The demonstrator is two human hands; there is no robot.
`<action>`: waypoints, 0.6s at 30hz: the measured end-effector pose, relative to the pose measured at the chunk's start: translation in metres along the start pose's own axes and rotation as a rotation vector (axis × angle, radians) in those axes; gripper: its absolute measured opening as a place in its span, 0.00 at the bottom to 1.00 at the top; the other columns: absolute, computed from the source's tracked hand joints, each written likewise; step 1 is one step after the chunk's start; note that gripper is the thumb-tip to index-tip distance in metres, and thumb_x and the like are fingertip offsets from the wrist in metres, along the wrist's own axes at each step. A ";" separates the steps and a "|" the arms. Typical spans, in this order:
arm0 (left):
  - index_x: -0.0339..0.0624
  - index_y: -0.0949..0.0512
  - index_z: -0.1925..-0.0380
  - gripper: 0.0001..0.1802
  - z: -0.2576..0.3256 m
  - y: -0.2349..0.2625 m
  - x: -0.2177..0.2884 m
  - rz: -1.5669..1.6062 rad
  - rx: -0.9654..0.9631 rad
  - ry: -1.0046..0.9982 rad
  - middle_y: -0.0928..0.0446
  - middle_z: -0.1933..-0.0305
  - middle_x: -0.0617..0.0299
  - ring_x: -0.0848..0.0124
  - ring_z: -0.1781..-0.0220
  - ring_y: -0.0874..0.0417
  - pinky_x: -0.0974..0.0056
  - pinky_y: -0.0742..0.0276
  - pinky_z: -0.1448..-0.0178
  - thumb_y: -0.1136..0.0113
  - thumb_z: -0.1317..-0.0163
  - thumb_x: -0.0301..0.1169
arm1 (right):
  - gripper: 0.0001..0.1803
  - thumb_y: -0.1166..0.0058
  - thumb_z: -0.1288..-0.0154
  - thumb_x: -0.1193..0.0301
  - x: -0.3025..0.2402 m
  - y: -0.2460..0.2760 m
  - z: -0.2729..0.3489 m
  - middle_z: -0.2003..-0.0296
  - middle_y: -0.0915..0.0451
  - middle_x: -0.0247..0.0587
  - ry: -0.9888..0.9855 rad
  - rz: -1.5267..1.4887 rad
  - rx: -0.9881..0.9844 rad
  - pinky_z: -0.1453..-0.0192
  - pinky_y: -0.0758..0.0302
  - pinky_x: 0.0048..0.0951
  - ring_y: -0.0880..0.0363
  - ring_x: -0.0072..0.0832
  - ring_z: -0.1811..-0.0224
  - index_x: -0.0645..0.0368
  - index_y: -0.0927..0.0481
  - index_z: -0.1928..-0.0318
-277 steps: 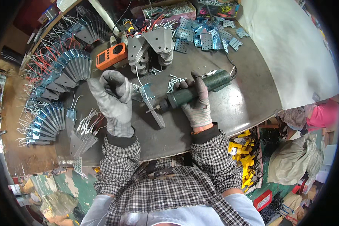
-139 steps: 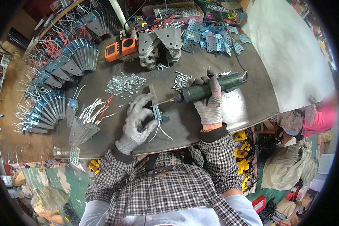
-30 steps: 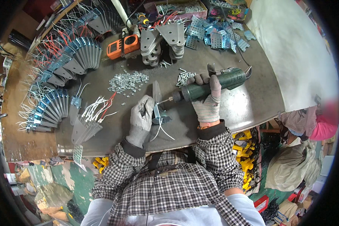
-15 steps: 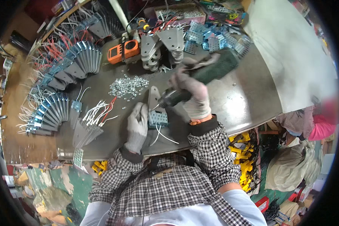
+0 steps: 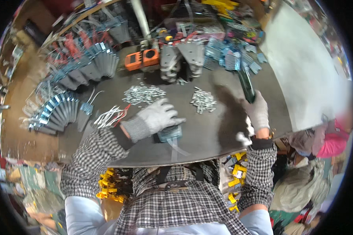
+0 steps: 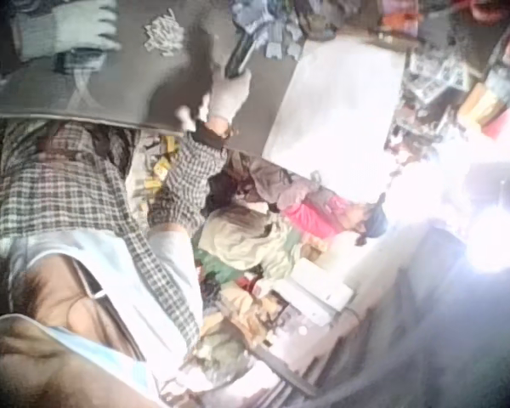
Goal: The person assembles small metal components by attaching metal plates with screws and washers to wired assemblies using an electric screwdriver.
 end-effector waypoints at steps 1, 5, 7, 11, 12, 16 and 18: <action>0.57 0.40 0.30 0.29 0.000 0.025 0.000 0.129 -0.067 0.045 0.27 0.50 0.65 0.68 0.41 0.28 0.58 0.35 0.32 0.55 0.33 0.31 | 0.25 0.34 0.46 0.60 0.013 -0.011 0.002 0.60 0.19 0.48 -0.034 0.084 -0.058 0.53 0.25 0.43 0.21 0.52 0.57 0.55 0.23 0.49; 0.46 0.37 0.32 0.40 0.089 0.092 -0.027 0.429 0.636 0.474 0.25 0.46 0.55 0.60 0.46 0.22 0.55 0.26 0.41 0.35 0.46 0.33 | 0.23 0.36 0.45 0.63 -0.005 0.007 0.025 0.49 0.25 0.48 0.067 0.276 0.274 0.44 0.28 0.44 0.27 0.46 0.44 0.49 0.22 0.47; 0.40 0.38 0.31 0.48 0.167 0.099 -0.047 0.254 0.848 0.717 0.24 0.46 0.48 0.54 0.48 0.21 0.55 0.24 0.45 0.26 0.55 0.32 | 0.21 0.39 0.43 0.66 -0.023 0.004 0.030 0.49 0.25 0.46 0.136 0.264 0.348 0.42 0.29 0.44 0.28 0.45 0.45 0.50 0.21 0.47; 0.41 0.41 0.32 0.47 0.283 0.027 -0.105 0.175 0.489 1.343 0.22 0.62 0.51 0.52 0.58 0.21 0.54 0.22 0.53 0.29 0.48 0.44 | 0.22 0.41 0.45 0.77 -0.068 -0.014 0.045 0.50 0.24 0.46 0.413 -0.056 0.425 0.40 0.30 0.42 0.28 0.46 0.46 0.56 0.22 0.47; 0.42 0.43 0.31 0.48 0.314 -0.011 -0.115 0.203 0.319 1.454 0.22 0.58 0.50 0.52 0.56 0.21 0.54 0.22 0.50 0.29 0.48 0.44 | 0.22 0.41 0.45 0.78 -0.086 -0.026 0.046 0.50 0.24 0.46 0.450 -0.111 0.369 0.40 0.31 0.42 0.28 0.45 0.46 0.57 0.22 0.47; 0.44 0.48 0.29 0.52 0.333 -0.082 -0.118 0.293 -0.032 1.552 0.23 0.46 0.47 0.51 0.47 0.21 0.54 0.24 0.42 0.28 0.49 0.41 | 0.19 0.40 0.45 0.78 -0.129 -0.051 0.062 0.49 0.24 0.45 0.513 -0.158 0.312 0.39 0.30 0.39 0.27 0.44 0.45 0.58 0.21 0.51; 0.46 0.48 0.29 0.51 0.333 -0.086 -0.107 0.368 -0.024 1.588 0.25 0.43 0.47 0.51 0.44 0.21 0.54 0.25 0.40 0.28 0.48 0.40 | 0.19 0.40 0.45 0.78 -0.130 -0.063 0.063 0.49 0.24 0.45 0.505 -0.134 0.273 0.40 0.30 0.39 0.27 0.44 0.45 0.58 0.22 0.51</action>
Point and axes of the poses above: each hand's wrist, its own z-axis away from the middle knuckle, its own y-axis out of the back of the hand, x = y × z, the point moved 7 cm from there along -z, towards the middle knuckle
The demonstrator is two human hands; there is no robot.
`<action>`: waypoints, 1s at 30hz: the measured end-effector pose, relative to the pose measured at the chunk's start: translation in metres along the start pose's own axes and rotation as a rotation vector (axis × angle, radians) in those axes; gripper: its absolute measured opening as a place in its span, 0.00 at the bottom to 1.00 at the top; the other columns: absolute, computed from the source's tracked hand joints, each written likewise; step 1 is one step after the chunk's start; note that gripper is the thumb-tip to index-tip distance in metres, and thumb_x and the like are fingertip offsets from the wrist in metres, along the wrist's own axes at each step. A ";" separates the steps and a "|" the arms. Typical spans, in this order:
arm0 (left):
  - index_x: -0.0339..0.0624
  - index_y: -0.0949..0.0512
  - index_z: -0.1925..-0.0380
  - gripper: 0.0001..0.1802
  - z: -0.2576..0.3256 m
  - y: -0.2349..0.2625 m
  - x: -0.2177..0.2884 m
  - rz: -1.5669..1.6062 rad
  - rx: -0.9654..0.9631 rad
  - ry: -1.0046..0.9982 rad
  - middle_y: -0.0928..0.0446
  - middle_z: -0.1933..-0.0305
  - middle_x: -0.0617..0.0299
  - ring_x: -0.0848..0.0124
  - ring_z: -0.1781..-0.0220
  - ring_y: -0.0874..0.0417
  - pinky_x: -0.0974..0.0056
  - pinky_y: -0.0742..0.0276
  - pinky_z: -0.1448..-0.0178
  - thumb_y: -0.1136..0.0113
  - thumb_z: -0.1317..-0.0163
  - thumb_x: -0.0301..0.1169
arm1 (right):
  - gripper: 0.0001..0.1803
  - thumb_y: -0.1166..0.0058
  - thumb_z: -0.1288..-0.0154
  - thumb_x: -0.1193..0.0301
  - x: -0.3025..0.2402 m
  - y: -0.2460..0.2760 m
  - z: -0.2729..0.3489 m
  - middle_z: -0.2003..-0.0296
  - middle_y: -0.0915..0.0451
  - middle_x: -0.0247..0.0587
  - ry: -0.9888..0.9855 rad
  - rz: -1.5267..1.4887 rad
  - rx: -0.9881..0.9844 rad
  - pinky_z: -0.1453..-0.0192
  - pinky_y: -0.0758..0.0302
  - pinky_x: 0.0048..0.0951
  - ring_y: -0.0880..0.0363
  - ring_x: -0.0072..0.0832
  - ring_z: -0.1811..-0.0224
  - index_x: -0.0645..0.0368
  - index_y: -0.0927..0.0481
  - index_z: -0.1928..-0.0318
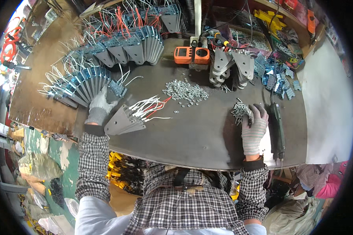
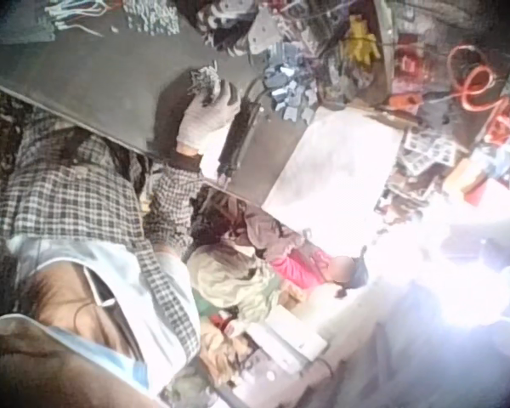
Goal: The person assembles small metal components by attaching metal plates with screws and washers to wired assemblies using an electric screwdriver.
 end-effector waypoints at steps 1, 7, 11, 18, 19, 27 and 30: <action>0.47 0.48 0.29 0.50 0.007 -0.003 -0.002 0.055 -0.037 0.045 0.26 0.40 0.47 0.51 0.42 0.22 0.53 0.26 0.39 0.28 0.48 0.39 | 0.19 0.40 0.45 0.78 0.001 -0.002 0.002 0.49 0.24 0.45 -0.003 0.004 -0.002 0.40 0.30 0.39 0.27 0.44 0.45 0.58 0.22 0.51; 0.47 0.37 0.35 0.39 0.032 -0.013 -0.040 0.111 -0.074 0.226 0.26 0.41 0.47 0.51 0.39 0.24 0.51 0.26 0.38 0.30 0.45 0.36 | 0.20 0.41 0.46 0.79 -0.007 -0.007 0.005 0.49 0.24 0.45 0.008 -0.091 -0.049 0.41 0.30 0.39 0.27 0.44 0.45 0.58 0.22 0.51; 0.40 0.41 0.31 0.48 0.066 0.048 0.016 0.742 0.290 -0.142 0.29 0.35 0.49 0.58 0.33 0.29 0.58 0.30 0.35 0.26 0.50 0.37 | 0.21 0.42 0.48 0.79 0.009 0.000 0.010 0.49 0.25 0.47 -0.044 -0.049 -0.055 0.41 0.32 0.42 0.28 0.47 0.45 0.59 0.23 0.51; 0.37 0.40 0.31 0.45 0.118 0.053 0.061 0.622 0.081 -0.304 0.33 0.31 0.49 0.59 0.31 0.31 0.60 0.38 0.28 0.30 0.50 0.25 | 0.18 0.41 0.47 0.76 -0.010 0.013 -0.039 0.55 0.23 0.45 0.053 -0.119 -0.251 0.46 0.28 0.42 0.25 0.46 0.50 0.57 0.22 0.52; 0.37 0.40 0.31 0.45 0.120 0.051 0.062 0.630 0.077 -0.330 0.33 0.31 0.49 0.59 0.31 0.31 0.60 0.38 0.28 0.30 0.50 0.25 | 0.18 0.41 0.46 0.75 0.020 0.019 -0.052 0.57 0.23 0.45 -0.021 -0.130 -0.190 0.49 0.26 0.42 0.24 0.46 0.52 0.55 0.22 0.52; 0.41 0.40 0.32 0.34 0.119 0.049 0.156 2.272 -0.446 -0.163 0.30 0.38 0.49 0.61 0.46 0.23 0.58 0.18 0.48 0.46 0.31 0.46 | 0.26 0.39 0.45 0.60 0.220 0.013 -0.126 0.48 0.20 0.47 -0.633 0.160 -0.045 0.41 0.27 0.40 0.23 0.43 0.45 0.53 0.24 0.45; 0.40 0.38 0.35 0.29 0.139 0.023 0.229 2.261 -0.682 -0.148 0.30 0.40 0.47 0.59 0.46 0.22 0.58 0.17 0.50 0.51 0.29 0.46 | 0.17 0.39 0.45 0.60 0.229 0.006 -0.131 0.54 0.17 0.47 -0.548 0.256 -0.174 0.45 0.24 0.39 0.20 0.43 0.49 0.51 0.16 0.55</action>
Point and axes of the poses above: each hand's wrist, its own z-axis away from the middle knuckle, its own y-axis out of the back of the hand, x = y × z, the point moved 7 cm from there along -z, towards the middle knuckle
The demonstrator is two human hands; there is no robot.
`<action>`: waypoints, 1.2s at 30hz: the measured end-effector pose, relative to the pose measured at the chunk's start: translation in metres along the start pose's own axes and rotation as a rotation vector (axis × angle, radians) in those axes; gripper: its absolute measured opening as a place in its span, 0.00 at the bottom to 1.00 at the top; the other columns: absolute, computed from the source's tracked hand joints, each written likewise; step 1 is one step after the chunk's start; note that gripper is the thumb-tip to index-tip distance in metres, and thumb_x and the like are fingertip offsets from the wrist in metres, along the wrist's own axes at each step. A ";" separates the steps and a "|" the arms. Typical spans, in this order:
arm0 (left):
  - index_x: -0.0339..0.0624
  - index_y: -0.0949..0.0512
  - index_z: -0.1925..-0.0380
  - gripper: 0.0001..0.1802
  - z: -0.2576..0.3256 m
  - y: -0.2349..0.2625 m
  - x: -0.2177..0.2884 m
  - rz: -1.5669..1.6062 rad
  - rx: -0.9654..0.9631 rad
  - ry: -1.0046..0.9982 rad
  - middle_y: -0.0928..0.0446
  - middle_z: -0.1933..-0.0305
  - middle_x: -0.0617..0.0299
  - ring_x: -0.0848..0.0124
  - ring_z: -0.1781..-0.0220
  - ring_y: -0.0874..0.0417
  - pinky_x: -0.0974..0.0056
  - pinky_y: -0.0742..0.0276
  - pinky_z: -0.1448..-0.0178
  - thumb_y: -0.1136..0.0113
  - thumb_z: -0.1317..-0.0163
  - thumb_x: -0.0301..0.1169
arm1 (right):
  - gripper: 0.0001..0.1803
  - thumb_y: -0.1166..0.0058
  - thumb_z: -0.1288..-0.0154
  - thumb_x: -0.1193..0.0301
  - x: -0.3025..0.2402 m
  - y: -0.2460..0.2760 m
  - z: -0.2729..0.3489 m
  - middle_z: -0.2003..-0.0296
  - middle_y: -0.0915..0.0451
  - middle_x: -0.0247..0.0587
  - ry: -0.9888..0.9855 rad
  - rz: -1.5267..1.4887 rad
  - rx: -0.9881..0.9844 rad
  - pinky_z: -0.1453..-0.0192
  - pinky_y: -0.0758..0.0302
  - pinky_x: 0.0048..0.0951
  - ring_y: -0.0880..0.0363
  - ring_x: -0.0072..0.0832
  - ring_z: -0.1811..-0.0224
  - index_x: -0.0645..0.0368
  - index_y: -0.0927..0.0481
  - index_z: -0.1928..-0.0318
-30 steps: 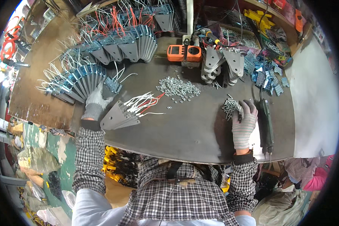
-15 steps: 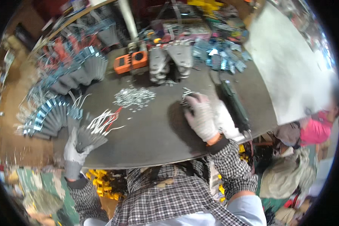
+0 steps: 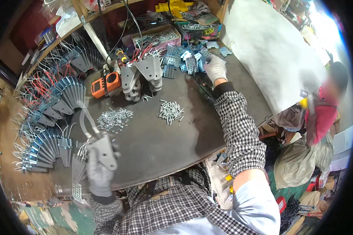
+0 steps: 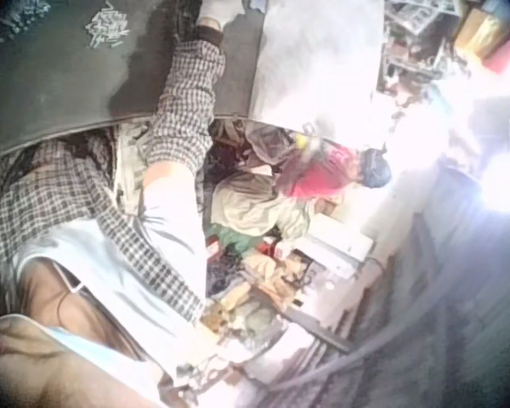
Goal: The person assembles small metal components by attaching metal plates with screws and washers to wired assemblies using an electric screwdriver.
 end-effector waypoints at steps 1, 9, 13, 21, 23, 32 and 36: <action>0.40 0.37 0.35 0.28 -0.006 -0.007 -0.018 0.085 -0.050 0.057 0.29 0.41 0.47 0.59 0.46 0.22 0.57 0.17 0.49 0.52 0.28 0.44 | 0.17 0.39 0.45 0.60 -0.009 0.009 0.003 0.54 0.17 0.47 0.007 -0.004 0.000 0.45 0.24 0.39 0.20 0.43 0.49 0.51 0.16 0.55; 0.30 0.33 0.41 0.27 -0.033 -0.024 -0.113 0.253 -0.056 0.411 0.24 0.50 0.46 0.60 0.53 0.18 0.62 0.17 0.51 0.56 0.26 0.44 | 0.11 0.41 0.42 0.64 -0.016 0.060 0.028 0.62 0.17 0.46 0.216 -0.302 0.317 0.51 0.23 0.41 0.19 0.44 0.57 0.51 0.16 0.59; 0.29 0.33 0.41 0.27 -0.034 -0.019 -0.117 0.183 -0.013 0.390 0.23 0.51 0.47 0.60 0.56 0.17 0.63 0.16 0.52 0.54 0.27 0.43 | 0.11 0.40 0.43 0.63 0.028 0.053 0.020 0.58 0.18 0.45 0.012 -0.052 0.297 0.50 0.24 0.42 0.20 0.44 0.54 0.50 0.18 0.59; 0.28 0.33 0.41 0.25 -0.030 -0.001 -0.124 0.376 -0.095 0.416 0.25 0.47 0.47 0.58 0.49 0.20 0.57 0.17 0.47 0.52 0.28 0.38 | 0.26 0.41 0.43 0.54 -0.005 0.020 0.047 0.58 0.18 0.48 0.020 0.150 0.085 0.45 0.24 0.40 0.19 0.42 0.50 0.50 0.22 0.46; 0.28 0.33 0.41 0.24 -0.032 0.000 -0.124 0.400 -0.071 0.392 0.27 0.45 0.46 0.57 0.48 0.21 0.56 0.17 0.46 0.51 0.28 0.37 | 0.26 0.40 0.43 0.55 0.011 0.007 0.033 0.56 0.17 0.50 -0.025 -0.087 -0.022 0.44 0.25 0.40 0.19 0.44 0.50 0.51 0.23 0.45; 0.30 0.33 0.40 0.23 -0.032 -0.004 -0.123 0.345 -0.039 0.367 0.27 0.44 0.47 0.57 0.47 0.21 0.56 0.18 0.46 0.52 0.28 0.36 | 0.18 0.47 0.40 0.76 -0.009 0.043 0.042 0.59 0.18 0.56 0.272 -0.519 0.072 0.50 0.23 0.37 0.20 0.47 0.52 0.57 0.23 0.48; 0.35 0.30 0.41 0.20 -0.031 -0.019 -0.114 0.109 -0.030 0.298 0.22 0.48 0.54 0.62 0.48 0.19 0.61 0.20 0.45 0.49 0.29 0.32 | 0.19 0.47 0.44 0.79 -0.136 0.054 0.155 0.58 0.20 0.52 0.806 -0.367 -0.611 0.51 0.23 0.41 0.20 0.49 0.56 0.57 0.23 0.49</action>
Point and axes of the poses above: each hand's wrist, its own z-axis away from the middle knuckle, its own y-axis out of the back of the hand, x = y × z, the point moved 7 cm from there along -z, towards the middle knuckle
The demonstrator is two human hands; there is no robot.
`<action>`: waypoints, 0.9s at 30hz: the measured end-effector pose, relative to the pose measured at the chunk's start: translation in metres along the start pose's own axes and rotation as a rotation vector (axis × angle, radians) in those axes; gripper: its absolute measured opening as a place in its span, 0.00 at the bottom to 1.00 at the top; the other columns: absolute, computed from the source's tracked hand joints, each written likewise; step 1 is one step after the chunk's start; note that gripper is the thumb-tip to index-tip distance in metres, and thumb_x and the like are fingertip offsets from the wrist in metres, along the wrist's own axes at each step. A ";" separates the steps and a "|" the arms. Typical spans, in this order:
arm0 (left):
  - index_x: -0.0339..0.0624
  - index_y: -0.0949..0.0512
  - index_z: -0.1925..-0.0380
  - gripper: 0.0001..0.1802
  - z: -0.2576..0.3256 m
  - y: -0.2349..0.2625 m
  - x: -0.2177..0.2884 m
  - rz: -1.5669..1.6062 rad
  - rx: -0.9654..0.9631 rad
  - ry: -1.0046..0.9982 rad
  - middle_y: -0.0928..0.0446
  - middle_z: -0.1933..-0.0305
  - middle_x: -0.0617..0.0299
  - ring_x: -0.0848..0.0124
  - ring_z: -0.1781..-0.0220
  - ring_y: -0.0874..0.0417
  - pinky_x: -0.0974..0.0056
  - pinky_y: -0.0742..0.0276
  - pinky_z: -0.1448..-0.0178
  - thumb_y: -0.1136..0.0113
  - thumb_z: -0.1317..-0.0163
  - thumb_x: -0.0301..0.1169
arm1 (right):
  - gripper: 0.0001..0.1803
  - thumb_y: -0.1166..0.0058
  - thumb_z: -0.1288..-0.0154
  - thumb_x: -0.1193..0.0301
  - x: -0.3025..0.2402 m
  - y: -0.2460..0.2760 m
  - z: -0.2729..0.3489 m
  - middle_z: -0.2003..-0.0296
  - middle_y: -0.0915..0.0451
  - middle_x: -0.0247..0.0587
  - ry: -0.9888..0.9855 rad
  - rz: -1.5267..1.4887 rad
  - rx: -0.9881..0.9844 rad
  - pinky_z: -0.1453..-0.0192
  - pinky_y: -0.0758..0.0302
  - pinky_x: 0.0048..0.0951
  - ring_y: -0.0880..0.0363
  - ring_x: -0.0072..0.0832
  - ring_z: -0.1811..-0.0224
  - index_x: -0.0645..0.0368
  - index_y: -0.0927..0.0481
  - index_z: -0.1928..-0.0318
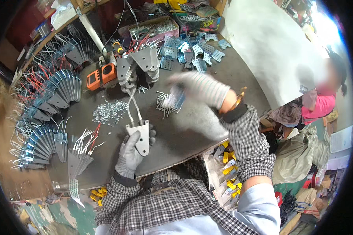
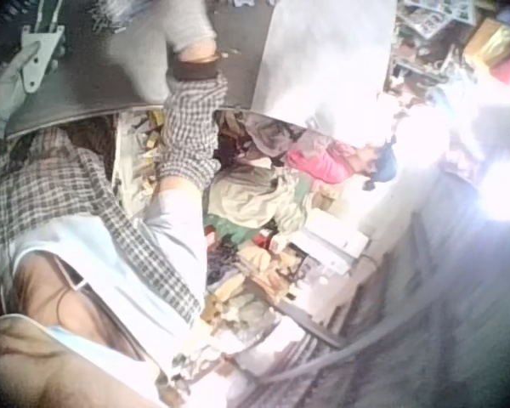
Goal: The person assembles small metal components by attaching metal plates with screws and washers to wired assemblies using an electric screwdriver.
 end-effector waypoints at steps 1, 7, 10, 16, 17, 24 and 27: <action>0.37 0.28 0.43 0.17 -0.001 0.012 -0.007 -0.093 0.004 0.005 0.22 0.48 0.57 0.65 0.47 0.20 0.63 0.21 0.45 0.47 0.31 0.29 | 0.21 0.47 0.44 0.79 -0.030 -0.024 -0.002 0.56 0.22 0.50 0.204 0.150 -0.068 0.50 0.23 0.41 0.21 0.49 0.56 0.58 0.24 0.48; 0.38 0.29 0.41 0.20 0.011 -0.021 -0.014 -0.061 -0.118 0.039 0.23 0.44 0.58 0.64 0.44 0.21 0.58 0.21 0.46 0.46 0.30 0.33 | 0.21 0.43 0.45 0.74 -0.091 -0.039 -0.013 0.57 0.24 0.50 0.259 -0.108 0.149 0.50 0.23 0.42 0.22 0.50 0.55 0.56 0.25 0.48; 0.35 0.30 0.41 0.20 0.014 0.004 -0.004 0.239 -0.102 0.066 0.24 0.44 0.50 0.58 0.44 0.21 0.56 0.19 0.46 0.48 0.30 0.33 | 0.15 0.41 0.45 0.73 -0.033 -0.032 -0.004 0.60 0.24 0.47 -0.066 0.225 0.101 0.50 0.24 0.41 0.23 0.45 0.54 0.55 0.23 0.54; 0.41 0.30 0.39 0.24 0.009 0.032 -0.009 0.618 -0.195 0.048 0.25 0.45 0.53 0.63 0.47 0.23 0.59 0.20 0.47 0.42 0.33 0.36 | 0.13 0.44 0.44 0.71 0.005 -0.081 0.038 0.61 0.24 0.39 -0.023 0.649 -0.030 0.50 0.25 0.40 0.24 0.39 0.52 0.53 0.25 0.57; 0.41 0.30 0.39 0.24 0.009 0.026 -0.009 0.620 -0.192 0.047 0.25 0.45 0.53 0.63 0.47 0.23 0.59 0.20 0.47 0.42 0.33 0.36 | 0.12 0.44 0.44 0.71 0.002 -0.082 0.039 0.61 0.24 0.40 -0.007 0.685 -0.011 0.50 0.25 0.41 0.24 0.39 0.52 0.53 0.25 0.58; 0.37 0.31 0.39 0.24 0.011 0.016 0.004 0.514 -0.119 -0.043 0.27 0.44 0.51 0.65 0.49 0.23 0.62 0.20 0.49 0.45 0.31 0.38 | 0.15 0.44 0.44 0.72 0.000 -0.073 0.024 0.60 0.26 0.46 -0.148 0.477 0.039 0.50 0.26 0.44 0.25 0.44 0.52 0.54 0.24 0.54; 0.36 0.31 0.39 0.24 0.016 0.027 0.011 0.451 -0.062 -0.091 0.27 0.44 0.50 0.63 0.48 0.23 0.62 0.21 0.48 0.47 0.30 0.37 | 0.18 0.45 0.45 0.74 -0.019 -0.068 0.010 0.58 0.27 0.47 -0.156 0.516 0.028 0.49 0.25 0.44 0.26 0.45 0.51 0.53 0.24 0.52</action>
Point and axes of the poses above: each hand's wrist, its own z-axis away from the middle knuckle, its own y-axis out of the back of the hand, x = y × z, the point moved 7 cm from there along -z, towards the middle knuckle
